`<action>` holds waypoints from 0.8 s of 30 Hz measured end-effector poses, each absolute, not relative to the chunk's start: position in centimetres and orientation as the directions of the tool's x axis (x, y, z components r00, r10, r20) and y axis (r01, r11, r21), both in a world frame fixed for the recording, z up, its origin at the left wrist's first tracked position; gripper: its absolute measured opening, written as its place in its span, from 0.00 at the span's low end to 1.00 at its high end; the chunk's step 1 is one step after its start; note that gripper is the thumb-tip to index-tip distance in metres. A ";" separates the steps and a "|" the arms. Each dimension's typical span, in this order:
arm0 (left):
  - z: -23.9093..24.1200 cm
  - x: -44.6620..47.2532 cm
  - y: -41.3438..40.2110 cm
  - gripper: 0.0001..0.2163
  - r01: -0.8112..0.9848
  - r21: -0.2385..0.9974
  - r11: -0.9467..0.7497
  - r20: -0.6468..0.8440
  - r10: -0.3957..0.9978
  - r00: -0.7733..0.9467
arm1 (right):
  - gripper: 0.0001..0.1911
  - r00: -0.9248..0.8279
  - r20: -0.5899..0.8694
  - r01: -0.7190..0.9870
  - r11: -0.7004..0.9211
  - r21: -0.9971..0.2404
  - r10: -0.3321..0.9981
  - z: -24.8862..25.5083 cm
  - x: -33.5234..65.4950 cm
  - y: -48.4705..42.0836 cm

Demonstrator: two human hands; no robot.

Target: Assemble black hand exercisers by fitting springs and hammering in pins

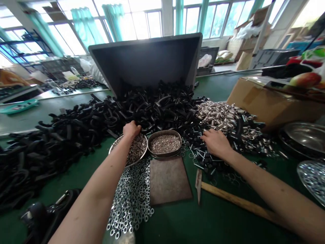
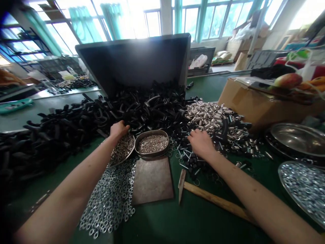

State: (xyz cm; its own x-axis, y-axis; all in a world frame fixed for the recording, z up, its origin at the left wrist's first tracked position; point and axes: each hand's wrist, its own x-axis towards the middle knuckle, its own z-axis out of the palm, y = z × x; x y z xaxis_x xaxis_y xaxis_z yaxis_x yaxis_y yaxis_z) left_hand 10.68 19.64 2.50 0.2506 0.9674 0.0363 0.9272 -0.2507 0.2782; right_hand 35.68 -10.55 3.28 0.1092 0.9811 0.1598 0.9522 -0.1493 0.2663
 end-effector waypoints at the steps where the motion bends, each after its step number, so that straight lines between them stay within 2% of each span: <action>1: 2.7 10.5 19.8 0.18 0.920 0.321 -0.226 0.061 0.974 0.218 | 0.13 0.102 0.156 0.953 -0.141 0.267 0.983 3.3 35.7 -10.3; 5: 4.2 9.3 20.5 0.15 0.849 0.511 -0.133 0.152 0.986 0.062 | 0.12 0.110 0.183 0.962 -0.151 0.225 0.977 2.4 36.4 -9.9; 7: 5.2 8.3 20.3 0.16 0.785 0.606 -0.129 0.209 0.978 0.000 | 0.13 0.207 0.277 0.967 -0.238 0.086 0.938 1.8 36.7 -10.1; 9: 6.4 6.9 19.4 0.18 0.713 0.684 -0.154 0.259 0.965 -0.041 | 0.16 0.342 0.357 0.939 -0.304 -0.159 0.869 1.7 36.4 -10.7; 11: 7.6 5.2 17.5 0.19 0.484 0.855 -0.189 0.258 0.963 -0.080 | 0.19 0.445 0.332 0.862 -0.298 -0.409 0.832 2.1 35.3 -11.7; 13: 8.4 3.0 14.7 0.17 0.045 0.981 -0.187 0.190 0.978 -0.090 | 0.20 0.496 0.225 0.753 -0.287 -0.592 0.838 2.6 33.6 -13.0; 15: 8.8 0.9 11.4 0.13 -0.326 0.939 -0.105 0.093 0.994 -0.054 | 0.19 0.502 0.139 0.650 -0.266 -0.711 0.854 3.0 31.5 -14.3; 17: 8.3 -0.9 8.1 0.11 -0.459 0.889 -0.006 -0.009 0.999 -0.030 | 0.18 0.463 0.101 0.590 -0.222 -0.776 0.880 2.9 29.4 -15.2; 19: 7.1 -2.1 5.0 0.12 -0.457 0.886 0.079 -0.091 0.996 -0.004 | 0.17 0.385 0.051 0.563 -0.191 -0.804 0.921 2.5 27.4 -15.9; 21: 5.3 -2.8 2.1 0.11 -0.324 0.935 0.145 -0.136 0.989 0.053 | 0.17 0.299 -0.018 0.553 -0.188 -0.812 0.954 2.2 25.8 -16.4; 23: 3.3 -3.1 -0.4 0.11 -0.029 0.984 0.176 -0.169 0.971 0.171 | 0.16 0.225 -0.033 0.570 -0.159 -0.806 0.974 2.0 24.5 -16.7; 24: 2.3 -3.2 -1.5 0.10 0.150 0.979 0.137 -0.171 0.953 0.248 | 0.15 0.198 -0.015 0.589 -0.131 -0.798 0.980 2.0 24.0 -16.8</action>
